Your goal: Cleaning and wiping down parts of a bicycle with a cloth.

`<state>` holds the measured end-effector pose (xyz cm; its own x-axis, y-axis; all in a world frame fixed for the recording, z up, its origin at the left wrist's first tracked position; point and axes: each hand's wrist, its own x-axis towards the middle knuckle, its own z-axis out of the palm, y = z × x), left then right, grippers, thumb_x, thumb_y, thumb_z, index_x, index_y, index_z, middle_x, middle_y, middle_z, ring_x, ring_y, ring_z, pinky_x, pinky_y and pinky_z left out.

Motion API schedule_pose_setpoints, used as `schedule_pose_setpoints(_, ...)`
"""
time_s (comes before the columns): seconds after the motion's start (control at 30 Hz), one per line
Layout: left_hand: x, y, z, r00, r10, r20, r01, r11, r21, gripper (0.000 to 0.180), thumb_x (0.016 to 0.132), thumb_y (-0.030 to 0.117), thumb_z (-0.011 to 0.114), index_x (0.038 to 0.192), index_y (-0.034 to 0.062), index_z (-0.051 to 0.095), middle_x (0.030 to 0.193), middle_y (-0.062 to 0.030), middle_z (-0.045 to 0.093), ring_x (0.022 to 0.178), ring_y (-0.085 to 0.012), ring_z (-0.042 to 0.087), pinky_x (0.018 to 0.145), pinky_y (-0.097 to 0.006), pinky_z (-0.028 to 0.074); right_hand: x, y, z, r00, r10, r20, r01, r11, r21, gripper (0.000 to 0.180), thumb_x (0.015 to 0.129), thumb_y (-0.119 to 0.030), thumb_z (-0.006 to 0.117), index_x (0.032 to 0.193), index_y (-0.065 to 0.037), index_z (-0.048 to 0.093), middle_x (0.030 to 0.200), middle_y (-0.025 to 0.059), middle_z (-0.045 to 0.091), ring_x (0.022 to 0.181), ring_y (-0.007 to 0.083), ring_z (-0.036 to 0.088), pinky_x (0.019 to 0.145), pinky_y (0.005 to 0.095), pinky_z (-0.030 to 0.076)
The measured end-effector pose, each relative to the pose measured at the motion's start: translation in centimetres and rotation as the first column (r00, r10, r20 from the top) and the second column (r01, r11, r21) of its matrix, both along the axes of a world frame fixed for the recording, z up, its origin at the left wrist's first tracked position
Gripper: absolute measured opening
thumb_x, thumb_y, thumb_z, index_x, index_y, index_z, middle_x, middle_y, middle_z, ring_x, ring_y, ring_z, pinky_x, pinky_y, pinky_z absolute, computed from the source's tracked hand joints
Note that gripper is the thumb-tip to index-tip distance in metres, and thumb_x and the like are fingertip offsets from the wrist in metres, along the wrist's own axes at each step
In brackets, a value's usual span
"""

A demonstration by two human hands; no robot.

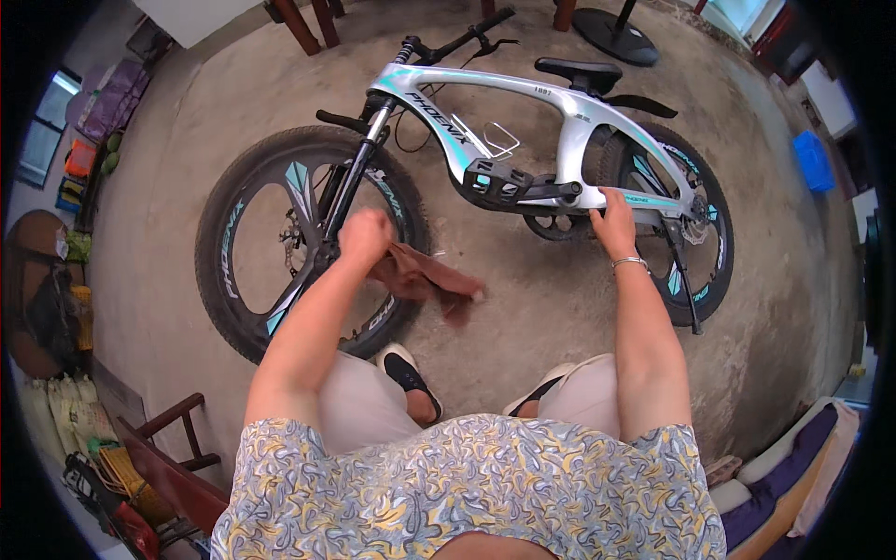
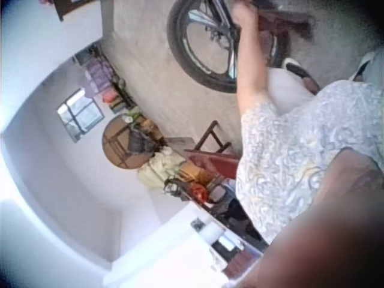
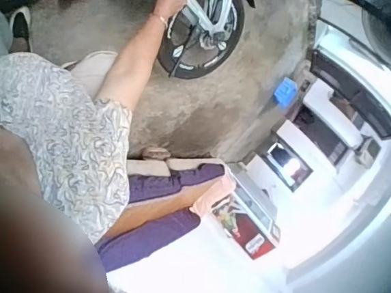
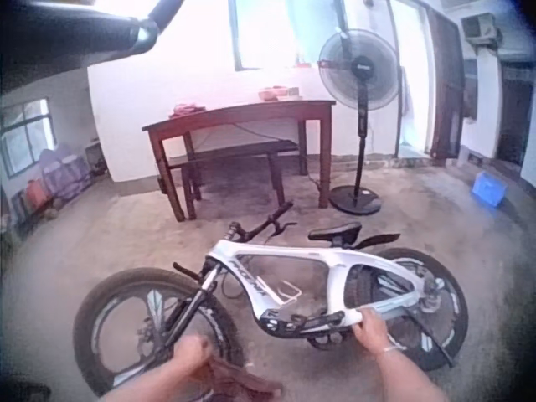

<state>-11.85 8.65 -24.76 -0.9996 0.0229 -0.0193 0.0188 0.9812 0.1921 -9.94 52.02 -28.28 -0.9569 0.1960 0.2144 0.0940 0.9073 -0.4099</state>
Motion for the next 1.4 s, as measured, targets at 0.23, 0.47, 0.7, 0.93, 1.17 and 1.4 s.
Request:
schedule_pose_setpoints(0.23,-2.3,-4.0,1.4,0.956,0.184,-0.23,-0.202,0.978,-0.057,0.031,0.077,0.033,0.066,0.098,0.0108,0.06,0.099,-0.0105,0.057,0.094,-0.0313,0.057,0.077,-0.044,0.047,-1.1,-1.0,-1.5,0.991,0.112,0.077,-0.132,0.932,0.338,0.05,0.068,-0.012,0.066,0.116,-0.011,0.051,0.12,0.0095,0.051,0.112,0.026,0.049,0.088,0.0425,0.041)
schedule_pose_setpoints(0.47,-3.2,-2.7,0.8,0.94,0.126,-0.316,-0.096,0.99,0.108,0.028,0.077,0.031,0.065,0.096,0.0111,0.06,0.096,-0.011,0.058,0.09,-0.0312,0.058,0.075,-0.043,0.046,-1.1,-2.0,-1.3,1.0,0.006,0.015,-0.008,0.994,0.108,0.043,0.068,-0.008,0.065,0.109,-0.012,0.056,0.11,0.0093,0.054,0.106,0.0266,0.05,0.086,0.0419,0.041)
schedule_pose_setpoints(0.7,-5.0,-1.5,-3.0,0.825,0.223,0.52,-0.563,0.242,0.79,0.058,0.08,0.056,0.061,0.097,0.0013,0.059,0.079,-0.0071,0.058,0.071,-0.017,0.054,0.067,-0.03,0.043,-1.5,0.6,-3.4,0.957,-0.235,0.168,0.265,0.947,-0.182,0.035,0.082,-0.036,0.06,0.079,-0.001,0.066,0.07,0.0109,0.066,0.067,0.0284,0.064,0.063,0.038,0.048)
schedule_pose_setpoints(0.93,-7.2,-2.2,-8.5,0.604,0.396,0.692,-0.33,-0.666,0.669,0.082,0.067,0.082,0.047,0.095,0.0047,0.053,0.092,-0.0101,0.053,0.082,-0.0262,0.053,0.081,-0.04,0.044,-2.2,1.1,-4.5,0.787,-0.326,0.524,0.611,0.294,-0.735,0.039,0.087,-0.04,0.054,0.091,-0.002,0.062,0.085,0.0096,0.067,0.075,0.0194,0.065,0.06,0.0322,0.051)
schedule_pose_setpoints(1.17,-8.5,-3.2,-9.1,0.753,0.299,0.586,-0.19,-0.754,0.628,0.047,0.082,0.052,0.046,0.089,0.0073,0.058,0.085,-0.0076,0.059,0.087,-0.023,0.057,0.086,-0.037,0.043,-0.3,2.7,-3.0,0.826,-0.267,0.496,0.561,0.306,-0.77,0.032,0.087,-0.032,0.057,0.096,-0.002,0.06,0.082,0.0064,0.065,0.071,0.0175,0.065,0.057,0.0277,0.051)
schedule_pose_setpoints(1.4,-8.0,-3.6,-8.8,0.757,0.332,0.563,-0.19,-0.713,0.675,0.045,0.085,0.046,0.045,0.093,0.0057,0.063,0.087,-0.008,0.064,0.087,-0.0233,0.059,0.085,-0.038,0.045,2.1,5.9,-2.3,0.798,-0.406,0.445,0.535,0.136,-0.834,0.033,0.085,-0.025,0.06,0.105,0.0,0.058,0.095,0.0129,0.064,0.08,0.0219,0.065,0.061,0.0314,0.054)
